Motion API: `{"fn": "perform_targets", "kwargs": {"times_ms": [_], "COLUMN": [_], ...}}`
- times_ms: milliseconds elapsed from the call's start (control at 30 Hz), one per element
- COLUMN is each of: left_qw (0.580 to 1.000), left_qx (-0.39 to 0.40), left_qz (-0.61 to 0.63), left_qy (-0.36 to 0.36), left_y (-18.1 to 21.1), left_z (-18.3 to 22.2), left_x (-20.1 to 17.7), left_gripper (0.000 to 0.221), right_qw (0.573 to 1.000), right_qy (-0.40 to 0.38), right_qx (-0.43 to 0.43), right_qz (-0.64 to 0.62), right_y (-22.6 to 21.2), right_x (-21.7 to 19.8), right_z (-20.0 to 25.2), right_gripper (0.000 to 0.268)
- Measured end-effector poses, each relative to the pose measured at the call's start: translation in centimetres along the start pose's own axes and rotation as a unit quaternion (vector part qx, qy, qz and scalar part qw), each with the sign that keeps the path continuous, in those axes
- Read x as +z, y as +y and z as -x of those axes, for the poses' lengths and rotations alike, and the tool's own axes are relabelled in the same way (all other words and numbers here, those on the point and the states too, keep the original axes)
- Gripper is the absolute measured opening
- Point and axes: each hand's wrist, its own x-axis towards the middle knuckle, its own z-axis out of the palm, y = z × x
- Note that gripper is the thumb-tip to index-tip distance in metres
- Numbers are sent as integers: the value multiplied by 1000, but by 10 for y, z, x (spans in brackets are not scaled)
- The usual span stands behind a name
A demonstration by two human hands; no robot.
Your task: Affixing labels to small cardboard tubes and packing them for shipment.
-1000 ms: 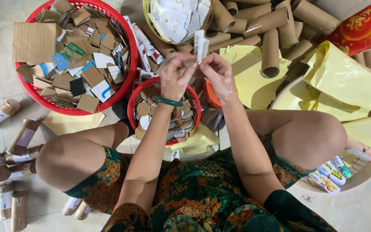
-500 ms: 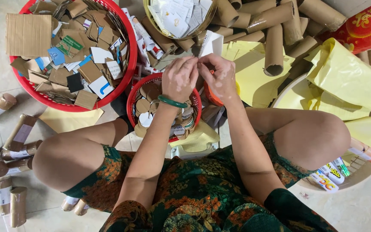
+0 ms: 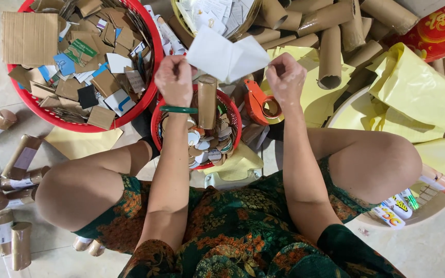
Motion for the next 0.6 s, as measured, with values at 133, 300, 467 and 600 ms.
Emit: {"fn": "perform_targets", "kwargs": {"times_ms": [133,300,467,600], "left_qw": [997,992,957,905], "left_qx": [51,86,222,218], "left_qz": [-25,-24,-133,-261], "left_qy": [51,93,-129,-254], "left_y": [5,20,49,38], "left_z": [-9,-11,27,42], "left_x": [-15,-20,17,29], "left_gripper": [10,9,12,25], "right_qw": [999,996,963,939], "right_qy": [6,15,-93,-142], "right_qx": [19,1,101,112], "right_qz": [35,85,-232,-292], "right_y": [30,14,-25,-32], "right_x": [2,-6,22,30], "right_z": [-1,-4,9,15], "right_gripper": [4,12,12,13]}}
